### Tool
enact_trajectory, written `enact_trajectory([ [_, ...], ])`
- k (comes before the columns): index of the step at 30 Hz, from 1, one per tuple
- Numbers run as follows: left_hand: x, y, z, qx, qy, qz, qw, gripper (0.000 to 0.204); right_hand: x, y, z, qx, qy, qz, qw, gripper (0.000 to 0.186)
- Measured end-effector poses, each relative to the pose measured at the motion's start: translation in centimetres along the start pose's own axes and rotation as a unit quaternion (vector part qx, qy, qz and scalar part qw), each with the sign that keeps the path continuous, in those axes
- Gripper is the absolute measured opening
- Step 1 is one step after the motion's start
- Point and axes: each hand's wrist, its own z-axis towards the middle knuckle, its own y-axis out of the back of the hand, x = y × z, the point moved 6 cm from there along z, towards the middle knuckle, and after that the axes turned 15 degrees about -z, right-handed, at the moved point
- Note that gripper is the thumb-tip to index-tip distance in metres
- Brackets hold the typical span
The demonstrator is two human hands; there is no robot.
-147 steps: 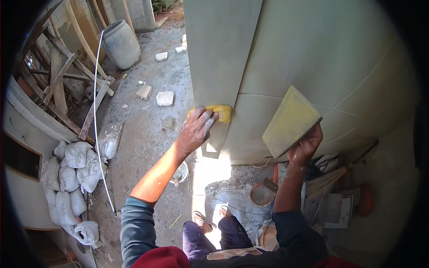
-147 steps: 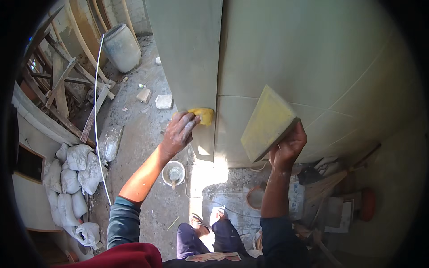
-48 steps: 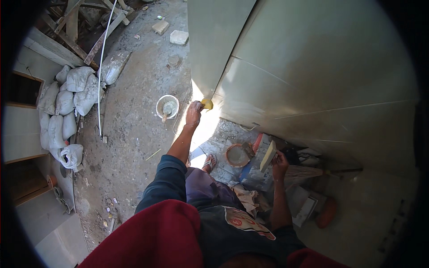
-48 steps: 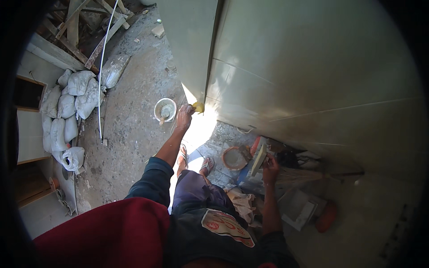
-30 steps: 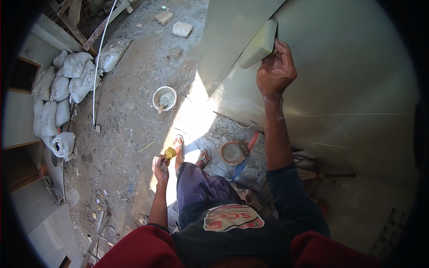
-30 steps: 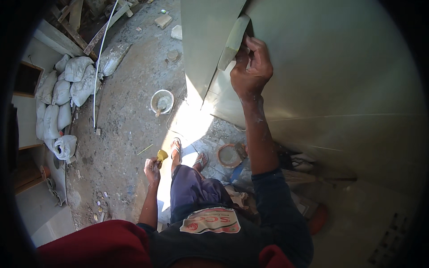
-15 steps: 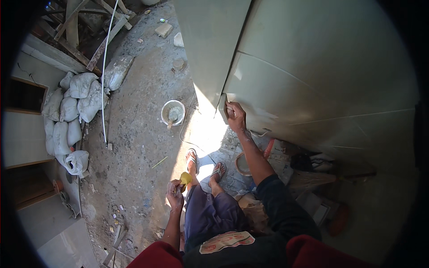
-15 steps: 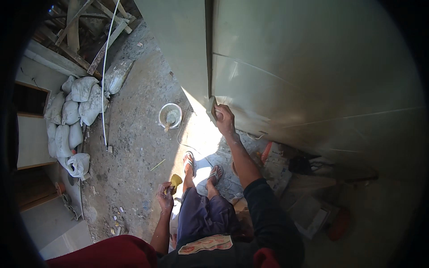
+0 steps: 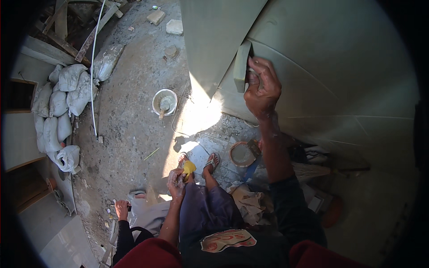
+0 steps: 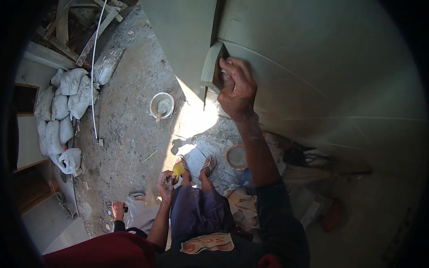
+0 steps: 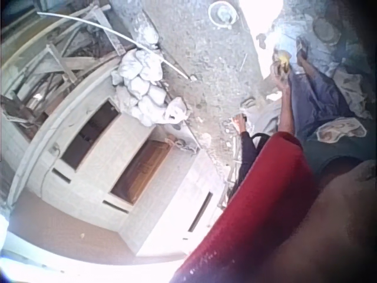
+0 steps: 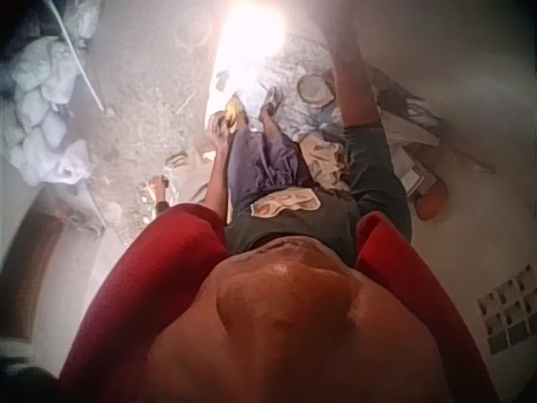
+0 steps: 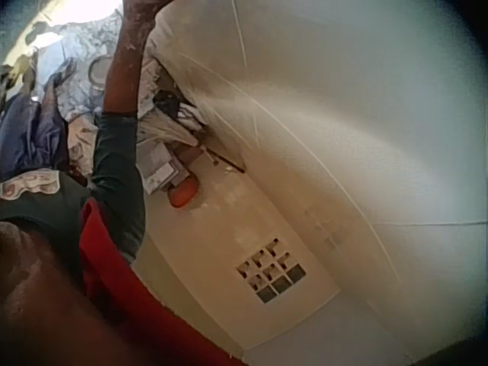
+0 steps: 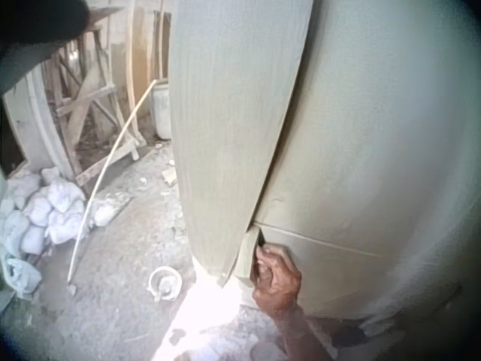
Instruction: The person applies plaster to the corner and seams of a wall using a sponge and a trowel.
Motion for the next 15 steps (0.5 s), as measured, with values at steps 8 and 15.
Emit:
enact_trajectory([
  [8,1.6,2.6,-2.0,0.019,0.043,0.018,0.999,0.008,-7.5,-6.8,-15.0,0.157,-0.16,0.03,0.974,0.038],
  [15,1.5,4.7,-0.8,0.002,0.065,0.023,0.998,0.013,-1.1,-0.9,-3.9,0.022,-0.111,0.09,0.99,0.044],
])
